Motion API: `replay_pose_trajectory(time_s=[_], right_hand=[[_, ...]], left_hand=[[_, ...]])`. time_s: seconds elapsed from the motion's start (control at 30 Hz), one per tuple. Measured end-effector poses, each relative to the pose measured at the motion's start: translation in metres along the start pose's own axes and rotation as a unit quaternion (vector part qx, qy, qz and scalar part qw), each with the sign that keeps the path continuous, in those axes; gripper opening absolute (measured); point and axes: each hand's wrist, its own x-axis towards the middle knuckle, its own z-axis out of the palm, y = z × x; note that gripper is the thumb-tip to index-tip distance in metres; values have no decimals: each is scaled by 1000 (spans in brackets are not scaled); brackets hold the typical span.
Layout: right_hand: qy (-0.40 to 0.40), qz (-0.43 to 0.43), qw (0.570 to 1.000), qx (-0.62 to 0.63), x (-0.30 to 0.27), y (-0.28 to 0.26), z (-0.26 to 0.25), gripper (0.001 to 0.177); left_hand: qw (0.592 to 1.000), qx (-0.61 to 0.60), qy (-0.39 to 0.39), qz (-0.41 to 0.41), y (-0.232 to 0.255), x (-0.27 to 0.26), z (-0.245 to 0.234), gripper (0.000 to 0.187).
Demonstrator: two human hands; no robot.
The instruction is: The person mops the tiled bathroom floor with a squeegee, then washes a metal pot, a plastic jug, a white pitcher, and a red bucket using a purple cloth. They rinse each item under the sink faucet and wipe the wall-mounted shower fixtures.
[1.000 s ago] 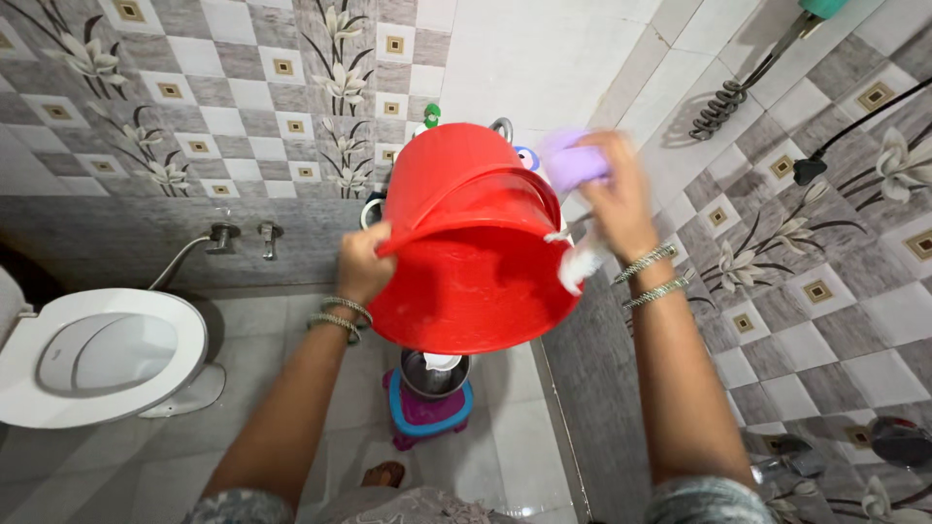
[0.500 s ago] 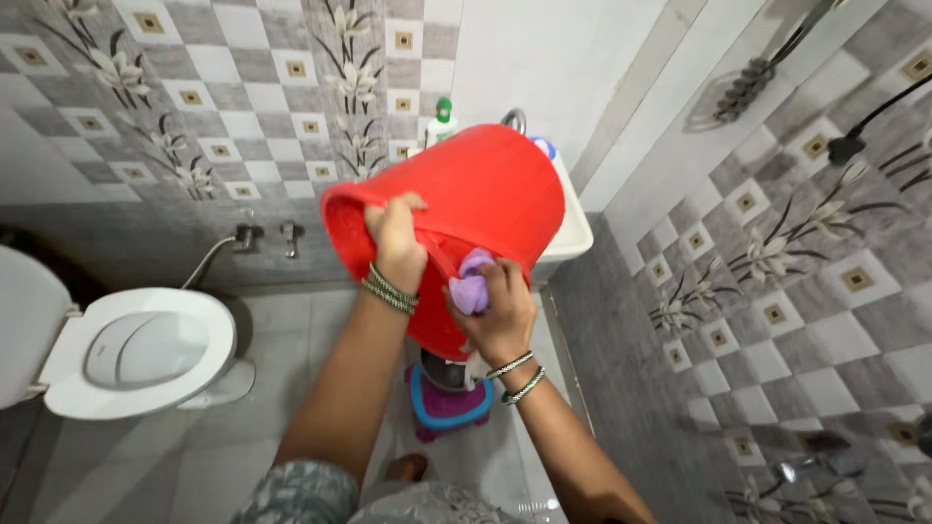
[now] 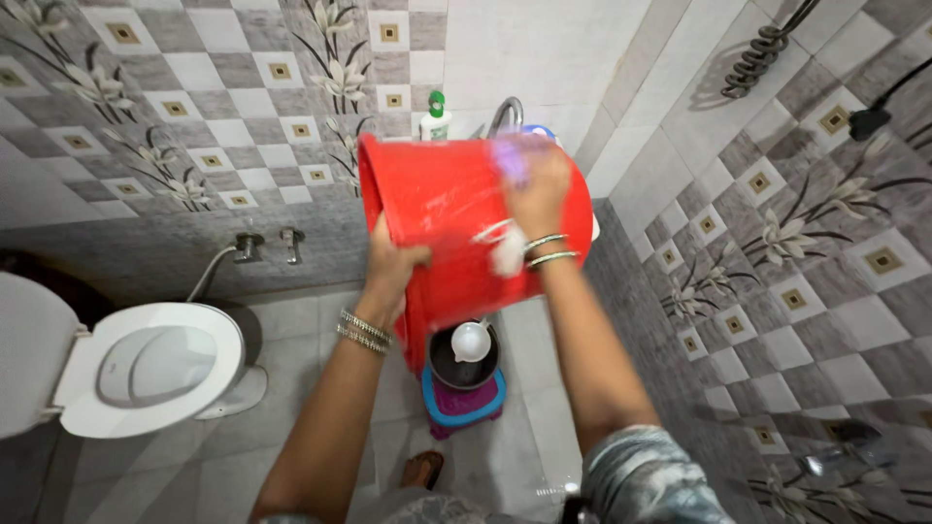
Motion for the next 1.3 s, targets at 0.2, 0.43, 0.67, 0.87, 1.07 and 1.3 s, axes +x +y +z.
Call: replay_pose_trajectory(time_s=[0.2, 0.43, 0.67, 0.87, 1.07, 1.3], right_hand=[[-30, -160, 986, -29, -8, -43, 52, 19], [-113, 70, 986, -101, 29, -2, 42, 25], [3, 62, 992, -107, -13, 50, -5, 31], [-47, -77, 996, 21, -9, -44, 63, 33], [69, 63, 993, -72, 5, 29, -10, 38], [-2, -50, 998, -40, -4, -45, 52, 34]], left_hand=[[999, 40, -15, 14, -34, 4, -21, 60], [997, 63, 37, 36, -27, -22, -13, 80], [970, -148, -10, -190, -2, 43, -27, 35], [990, -49, -124, -45, -40, 86, -17, 40], [993, 58, -91, -43, -69, 28, -51, 66], [986, 83, -142, 9, -115, 28, -51, 50]])
